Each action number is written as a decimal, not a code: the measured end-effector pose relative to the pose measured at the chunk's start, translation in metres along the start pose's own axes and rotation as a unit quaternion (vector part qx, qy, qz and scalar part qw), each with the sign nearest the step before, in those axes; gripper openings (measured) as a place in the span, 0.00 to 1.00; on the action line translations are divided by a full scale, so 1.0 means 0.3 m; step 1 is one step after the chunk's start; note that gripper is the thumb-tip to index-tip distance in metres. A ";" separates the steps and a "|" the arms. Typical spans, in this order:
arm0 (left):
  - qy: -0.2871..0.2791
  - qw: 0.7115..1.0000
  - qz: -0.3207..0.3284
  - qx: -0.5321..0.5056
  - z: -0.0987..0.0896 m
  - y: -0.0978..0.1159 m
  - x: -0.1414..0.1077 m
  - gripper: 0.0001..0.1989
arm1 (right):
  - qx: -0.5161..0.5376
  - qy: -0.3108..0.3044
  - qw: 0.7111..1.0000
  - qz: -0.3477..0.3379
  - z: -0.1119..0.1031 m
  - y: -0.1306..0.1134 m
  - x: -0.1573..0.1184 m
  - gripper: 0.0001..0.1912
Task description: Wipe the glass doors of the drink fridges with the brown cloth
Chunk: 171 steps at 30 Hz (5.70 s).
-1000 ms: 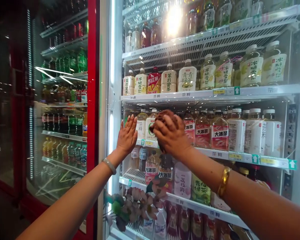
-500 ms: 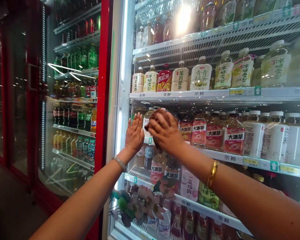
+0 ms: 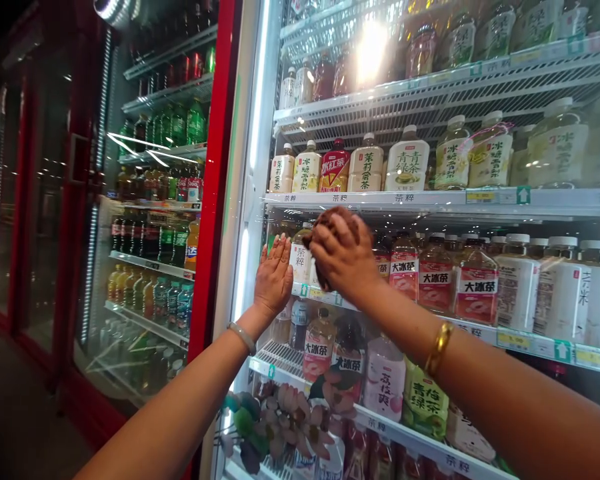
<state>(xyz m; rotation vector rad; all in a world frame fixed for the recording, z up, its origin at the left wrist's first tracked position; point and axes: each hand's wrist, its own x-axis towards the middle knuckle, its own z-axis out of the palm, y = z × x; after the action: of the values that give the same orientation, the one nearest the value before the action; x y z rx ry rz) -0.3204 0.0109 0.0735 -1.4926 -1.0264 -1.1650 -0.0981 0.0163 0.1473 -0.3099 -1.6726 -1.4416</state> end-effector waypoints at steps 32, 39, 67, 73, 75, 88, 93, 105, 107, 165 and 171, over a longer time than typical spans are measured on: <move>-0.014 0.997 -0.064 -0.026 0.019 0.059 -0.010 0.33 | 0.039 -0.033 0.998 0.030 -0.093 -0.016 -0.213 0.20; 0.001 0.989 -0.114 -0.094 0.050 0.262 0.038 0.30 | 0.085 -0.057 0.987 -0.123 -0.123 0.038 -0.210 0.15; -0.047 0.992 0.094 -0.066 0.101 0.640 0.068 0.37 | 0.010 -0.037 0.999 -0.011 -0.330 0.200 -0.536 0.15; -0.040 0.994 0.081 -0.065 0.114 0.636 0.071 0.40 | -0.053 -0.051 0.992 0.100 -0.365 0.368 -0.532 0.16; -0.039 0.994 0.076 -0.068 0.119 0.639 0.070 0.40 | -0.075 -0.021 0.982 0.174 -0.387 0.321 -0.596 0.16; -0.067 0.990 0.032 -0.116 0.119 0.724 0.097 0.38 | -0.075 -0.010 0.989 0.129 -0.441 0.461 -0.627 0.14; -0.057 0.986 0.051 -0.146 0.128 0.885 0.160 0.36 | -0.105 -0.020 0.974 0.201 -0.483 0.330 -0.757 0.15; -0.015 0.991 0.087 -0.098 0.198 1.069 0.216 0.35 | -0.090 -0.034 0.972 0.213 -0.553 0.543 -0.786 0.18; -0.012 0.992 0.090 -0.087 0.201 1.068 0.211 0.35 | -0.098 -0.020 0.969 0.225 -0.538 0.460 -0.827 0.17; -0.057 0.991 -0.028 -0.116 0.205 1.173 -0.053 0.41 | -0.122 -0.011 0.959 0.257 -0.548 0.523 -0.921 0.21; -0.056 0.993 -0.038 -0.100 0.191 1.220 -0.177 0.40 | -0.150 -0.023 0.936 0.318 -0.552 0.189 -1.046 0.20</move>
<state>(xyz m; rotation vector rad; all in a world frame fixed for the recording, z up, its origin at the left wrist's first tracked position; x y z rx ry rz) 0.0325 -0.0088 -0.0496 -1.7062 -1.0752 -1.2799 0.1972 -0.0071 -0.0564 -0.9663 -1.2081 -1.1801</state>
